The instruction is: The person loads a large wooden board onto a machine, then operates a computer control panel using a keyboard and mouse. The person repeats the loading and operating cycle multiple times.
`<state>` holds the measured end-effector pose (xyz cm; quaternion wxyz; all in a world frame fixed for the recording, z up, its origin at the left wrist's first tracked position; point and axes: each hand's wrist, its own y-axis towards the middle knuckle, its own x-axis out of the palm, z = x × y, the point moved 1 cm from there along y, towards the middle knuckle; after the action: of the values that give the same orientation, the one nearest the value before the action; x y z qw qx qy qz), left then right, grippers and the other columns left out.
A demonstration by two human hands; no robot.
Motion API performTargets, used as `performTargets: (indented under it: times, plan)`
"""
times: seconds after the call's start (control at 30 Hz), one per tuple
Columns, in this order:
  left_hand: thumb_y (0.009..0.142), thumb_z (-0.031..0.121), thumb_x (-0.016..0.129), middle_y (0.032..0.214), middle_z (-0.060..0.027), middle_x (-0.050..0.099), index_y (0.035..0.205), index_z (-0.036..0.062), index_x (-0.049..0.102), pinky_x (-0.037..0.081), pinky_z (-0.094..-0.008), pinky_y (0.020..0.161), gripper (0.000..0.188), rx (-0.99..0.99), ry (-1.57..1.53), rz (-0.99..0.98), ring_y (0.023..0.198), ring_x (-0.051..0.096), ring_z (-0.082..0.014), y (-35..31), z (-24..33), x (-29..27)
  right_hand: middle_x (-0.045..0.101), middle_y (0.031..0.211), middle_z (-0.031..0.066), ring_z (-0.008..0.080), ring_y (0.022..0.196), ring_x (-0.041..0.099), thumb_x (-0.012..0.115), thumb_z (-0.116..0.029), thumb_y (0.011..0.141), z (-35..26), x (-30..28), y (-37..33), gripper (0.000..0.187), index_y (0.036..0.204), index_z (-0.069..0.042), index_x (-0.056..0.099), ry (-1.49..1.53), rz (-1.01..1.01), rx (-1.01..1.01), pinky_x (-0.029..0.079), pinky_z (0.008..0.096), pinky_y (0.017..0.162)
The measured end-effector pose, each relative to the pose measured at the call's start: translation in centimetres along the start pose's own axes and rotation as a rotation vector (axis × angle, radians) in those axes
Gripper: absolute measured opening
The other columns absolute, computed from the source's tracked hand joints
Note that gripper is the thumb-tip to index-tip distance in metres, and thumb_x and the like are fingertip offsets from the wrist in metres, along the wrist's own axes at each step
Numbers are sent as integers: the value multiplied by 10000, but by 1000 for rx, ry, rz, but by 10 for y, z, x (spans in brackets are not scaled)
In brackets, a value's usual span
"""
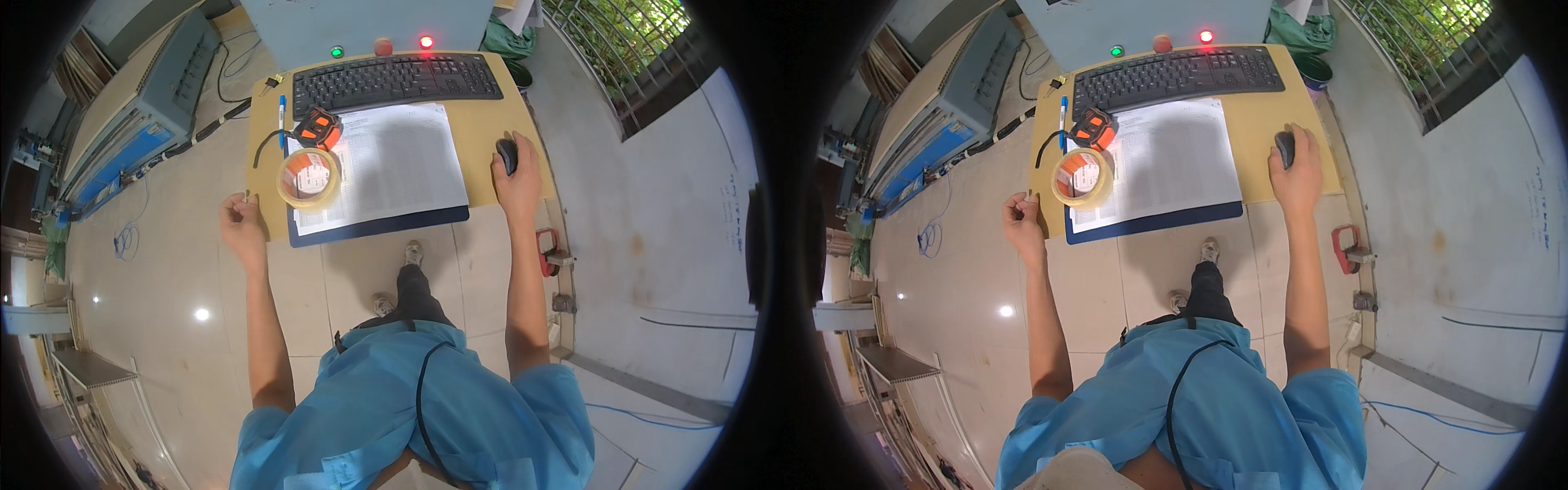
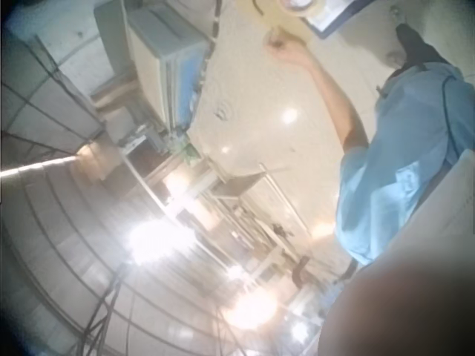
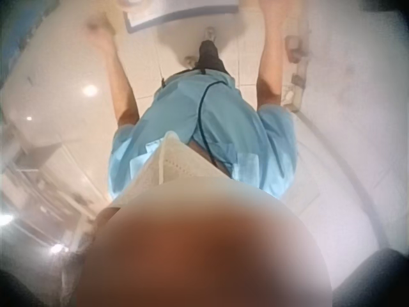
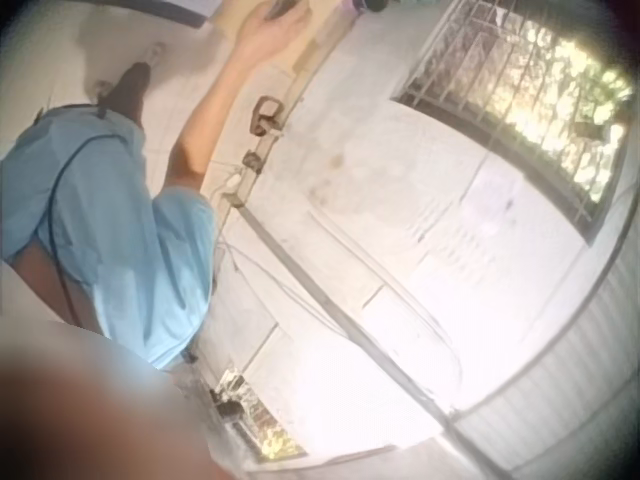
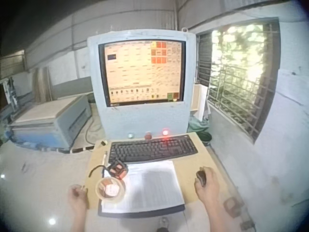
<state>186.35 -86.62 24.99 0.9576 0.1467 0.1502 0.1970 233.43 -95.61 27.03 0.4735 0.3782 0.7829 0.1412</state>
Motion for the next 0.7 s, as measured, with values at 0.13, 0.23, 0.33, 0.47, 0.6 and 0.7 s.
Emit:
performTargets:
  times: [0.13,0.23,0.33,0.47,0.6,0.7]
  plan:
    - [981,140,655,920,-43,642,1177,-12,620,487,-283,774,250,0,75,-29,849,590,-131,10,-2,-1,554,1377,255,429,1269,536,691,-203,866,2,0,-4,521,1362,-105,570,-19,-9,-5,463,479,1037]
    - [988,219,653,989,-100,681,1213,-20,618,510,-328,807,330,34,203,2,901,638,-191,12,-7,0,544,1374,278,449,1262,533,685,-205,875,4,2,-5,504,1359,-112,576,-34,-33,-35,458,485,1045]
    - [982,314,652,973,-151,696,1253,-27,607,520,-372,787,438,66,351,-50,887,667,-247,12,-9,1,543,1382,267,444,1251,547,675,-206,901,2,7,-4,480,1359,-101,576,-22,-79,-96,467,470,1034]
    - [985,424,611,791,-183,669,1236,-38,620,495,-403,657,526,-95,422,-165,724,651,-269,14,-4,2,545,1358,294,458,1239,545,675,-194,883,-6,10,-4,424,1297,-112,636,24,-82,-74,465,493,1034]
    - [994,421,593,687,-163,637,1158,-27,670,469,-397,599,483,-182,332,-192,625,616,-258,10,2,2,562,1358,261,434,1222,562,681,-169,854,-9,6,-9,382,1232,-121,684,20,-75,-59,481,481,1018]
    - [999,418,585,661,-151,630,1131,-8,690,457,-399,578,458,-131,342,-161,597,607,-244,8,2,1,570,1360,240,420,1206,573,682,-161,839,-9,3,-11,382,1220,-130,695,22,-51,-92,489,472,1008]
